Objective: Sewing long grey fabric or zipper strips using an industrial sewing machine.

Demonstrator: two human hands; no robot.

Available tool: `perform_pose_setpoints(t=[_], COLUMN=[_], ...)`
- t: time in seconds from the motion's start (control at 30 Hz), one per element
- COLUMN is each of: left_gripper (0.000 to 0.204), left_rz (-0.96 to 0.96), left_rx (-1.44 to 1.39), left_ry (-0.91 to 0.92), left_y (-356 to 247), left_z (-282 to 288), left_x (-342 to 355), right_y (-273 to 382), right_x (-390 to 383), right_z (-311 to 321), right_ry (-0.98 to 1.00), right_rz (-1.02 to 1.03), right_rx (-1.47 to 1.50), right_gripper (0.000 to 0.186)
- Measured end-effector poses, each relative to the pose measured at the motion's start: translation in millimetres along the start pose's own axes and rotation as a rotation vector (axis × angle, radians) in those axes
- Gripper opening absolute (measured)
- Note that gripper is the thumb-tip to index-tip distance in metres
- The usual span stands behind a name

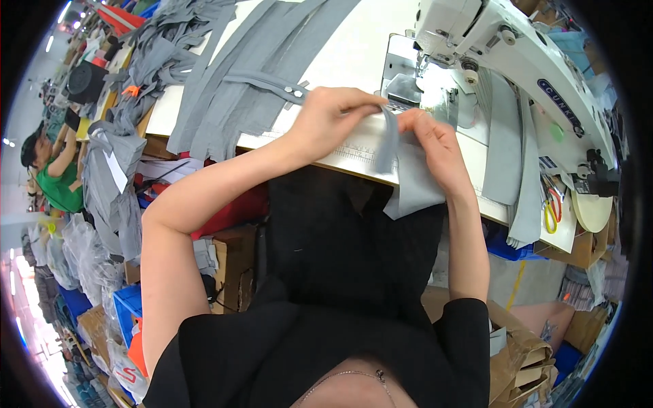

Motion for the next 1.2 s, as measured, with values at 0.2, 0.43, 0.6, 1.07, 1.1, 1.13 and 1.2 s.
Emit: perform_pose_setpoints(t=[0.2, 0.43, 0.6, 1.07, 1.1, 1.13, 1.2], left_gripper=[0.021, 0.019, 0.02, 0.016, 0.017, 0.019, 0.024], left_rz=[0.494, 0.699, 0.563, -0.048, 0.066, 0.18, 0.179], left_rx=[-0.994, -1.125, -0.925, 0.383, 0.122, -0.14, -0.329], left_ry=[0.48, -0.138, -0.232, -0.055, -0.082, -0.105, -0.181], left_y=[-76.7, -36.9, -32.5, -3.0, 0.6, 3.8, -4.6], left_z=[-14.3, -95.7, -105.2, -47.5, -48.3, -51.0, -44.7], left_x=[-26.7, -82.6, -84.3, -8.6, -9.9, -12.0, -9.9], right_y=[-2.4, -0.9, -7.9, 10.4, 26.6, 40.6, 60.6], right_x=[2.0, -3.5, -5.6, -35.6, -50.3, -62.4, -79.4], right_z=[4.8, 9.4, -8.3, -1.7, -7.1, -12.5, -23.2], right_ry=[-0.095, 0.107, 0.055, 0.084, 0.032, 0.021, 0.011], right_rz=[-0.178, 0.017, -0.14, -0.167, -0.081, 0.014, 0.111], right_rx=[0.133, 0.315, -0.002, 0.033, 0.0, -0.097, -0.193], right_gripper=[0.073, 0.094, 0.032, 0.028, 0.026, 0.024, 0.023])
Point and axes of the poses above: each hand's wrist, its own x-axis towards the middle knuckle, its own z-axis out of the back of the hand, y = z × x, the point moved 9 cm from there along x, towards the middle knuckle, and after that the axes turned 15 degrees about -z, right-handed, at the moved point
